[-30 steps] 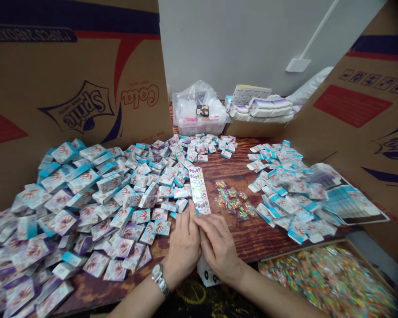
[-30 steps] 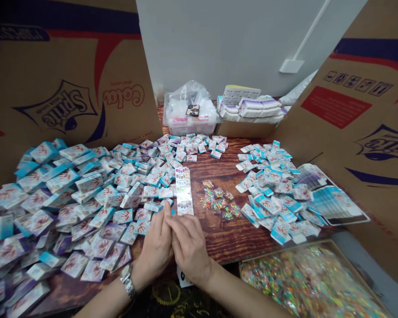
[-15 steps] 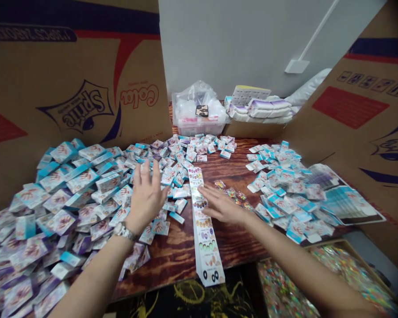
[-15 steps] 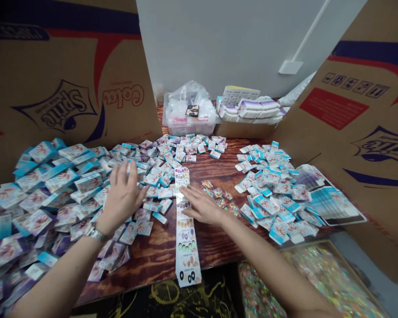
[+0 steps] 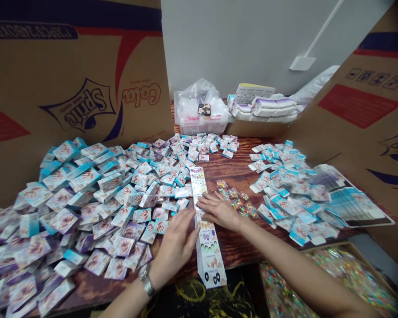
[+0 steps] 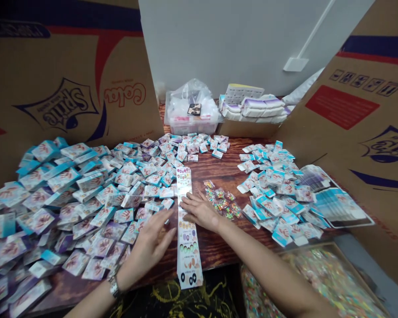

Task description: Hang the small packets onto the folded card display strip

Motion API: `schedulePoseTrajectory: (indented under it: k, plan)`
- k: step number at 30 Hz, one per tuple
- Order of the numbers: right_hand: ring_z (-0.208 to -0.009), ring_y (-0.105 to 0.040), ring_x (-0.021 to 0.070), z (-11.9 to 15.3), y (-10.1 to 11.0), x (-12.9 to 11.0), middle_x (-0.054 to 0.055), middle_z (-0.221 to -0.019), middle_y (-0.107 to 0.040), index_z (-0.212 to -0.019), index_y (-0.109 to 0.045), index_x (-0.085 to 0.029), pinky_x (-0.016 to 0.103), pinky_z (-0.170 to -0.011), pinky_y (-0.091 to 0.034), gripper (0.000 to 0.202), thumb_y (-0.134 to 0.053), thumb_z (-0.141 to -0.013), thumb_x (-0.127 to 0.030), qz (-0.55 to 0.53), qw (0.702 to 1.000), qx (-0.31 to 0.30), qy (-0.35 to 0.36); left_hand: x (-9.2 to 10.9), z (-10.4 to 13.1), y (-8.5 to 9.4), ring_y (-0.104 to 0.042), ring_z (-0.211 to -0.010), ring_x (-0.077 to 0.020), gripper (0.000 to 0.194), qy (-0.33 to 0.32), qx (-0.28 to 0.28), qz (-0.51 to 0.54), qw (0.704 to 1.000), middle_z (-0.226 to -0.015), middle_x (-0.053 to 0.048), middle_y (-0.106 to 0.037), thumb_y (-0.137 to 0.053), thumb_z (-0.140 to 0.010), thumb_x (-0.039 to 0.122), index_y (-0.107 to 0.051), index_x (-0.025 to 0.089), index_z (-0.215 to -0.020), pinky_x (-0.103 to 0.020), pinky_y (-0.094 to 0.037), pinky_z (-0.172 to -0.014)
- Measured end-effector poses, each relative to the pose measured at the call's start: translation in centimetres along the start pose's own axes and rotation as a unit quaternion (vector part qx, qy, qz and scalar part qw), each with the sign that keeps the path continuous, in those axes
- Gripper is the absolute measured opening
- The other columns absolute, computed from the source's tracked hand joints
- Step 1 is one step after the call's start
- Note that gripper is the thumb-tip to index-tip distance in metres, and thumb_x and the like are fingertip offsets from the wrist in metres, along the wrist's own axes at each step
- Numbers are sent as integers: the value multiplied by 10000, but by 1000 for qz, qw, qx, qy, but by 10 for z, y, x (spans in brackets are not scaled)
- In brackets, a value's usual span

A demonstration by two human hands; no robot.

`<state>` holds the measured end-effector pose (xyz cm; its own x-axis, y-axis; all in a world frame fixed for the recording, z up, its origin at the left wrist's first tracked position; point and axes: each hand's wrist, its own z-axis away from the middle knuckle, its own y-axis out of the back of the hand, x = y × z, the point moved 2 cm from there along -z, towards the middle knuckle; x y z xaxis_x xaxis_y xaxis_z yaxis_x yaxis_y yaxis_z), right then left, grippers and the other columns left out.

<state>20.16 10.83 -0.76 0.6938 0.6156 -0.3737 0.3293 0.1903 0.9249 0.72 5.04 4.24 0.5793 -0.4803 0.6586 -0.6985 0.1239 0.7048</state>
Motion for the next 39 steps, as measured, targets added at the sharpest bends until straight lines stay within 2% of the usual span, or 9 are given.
schedulePoseTrajectory:
  k: [10,12,17,20,23,28,30,34,39]
  plan:
    - [-1097,-591,206,8,-2,-17,46,-1085,-689,-1013,-659,-261,505,-1006,-336,178,-535,-891,-221,-57,987,150,-12,-2,3,-14,-594,-1056,-233,351,152,-14,213,965,-1159,-117,-632,-524,-854,304,-557,166,-1176,-385,-470,-903]
    - [-1038,-616,197,8,14,-22,55,-1068,-691,-1007,-660,-246,476,-974,-378,173,-538,-887,-218,-77,979,186,-11,4,4,-13,-645,-897,-206,345,227,-41,341,911,-1016,-112,-679,-529,-855,383,-597,144,-1094,-331,-506,-798]
    - [-882,-641,172,17,66,-51,30,-929,-713,-1025,-650,-238,412,-888,-452,193,-519,-890,-197,-72,964,255,27,29,2,-11,-650,-633,-143,568,358,-153,624,678,-837,-137,-685,-443,-850,583,-625,70,-1011,-236,-499,-582]
    - [-808,-642,153,30,85,-72,16,-878,-712,-1028,-650,-256,340,-756,-507,233,-491,-887,-159,-75,968,230,70,33,0,-7,-670,-659,-165,650,386,-164,666,616,-899,-161,-681,-358,-849,642,-637,70,-983,-255,-517,-571]
    - [-798,-650,139,44,92,-85,8,-905,-710,-1085,-625,-286,306,-710,-524,289,-481,-884,-137,-96,976,173,91,26,3,-4,-645,-538,-149,709,410,-193,623,637,-766,-144,-688,-298,-839,681,-660,73,-821,-232,-484,-480]
    - [-805,-665,153,57,107,-82,6,-917,-710,-1118,-612,-304,298,-699,-548,307,-529,-865,-151,-89,969,228,24,6,4,6,-519,-397,-69,524,346,-62,474,807,-459,-16,-580,-477,-833,583,-628,113,-658,-149,-362,-417]
    - [-828,-666,165,59,115,-77,8,-940,-707,-1142,-601,-306,309,-711,-552,331,-521,-868,-139,-66,958,278,-25,9,6,7,-509,-381,-65,545,339,-86,511,785,-449,-12,-574,-432,-855,585,-630,120,-651,-145,-344,-396]
    - [-882,-660,179,59,132,-83,20,-998,-702,-1232,-548,-307,322,-762,-547,428,-539,-852,-109,-18,943,332,-14,30,8,6,-568,-409,-91,685,313,-271,623,664,-569,-104,-659,-346,-844,659,-672,80,-674,-160,-375,-385]
    - [-856,-671,172,55,129,-124,18,-957,-721,-1255,-524,-298,325,-752,-562,399,-526,-879,-165,-20,971,150,187,31,-13,5,-656,-911,-209,476,313,-105,742,583,-1004,-126,-686,-403,-896,519,-617,127,-1061,-318,-517,-773]
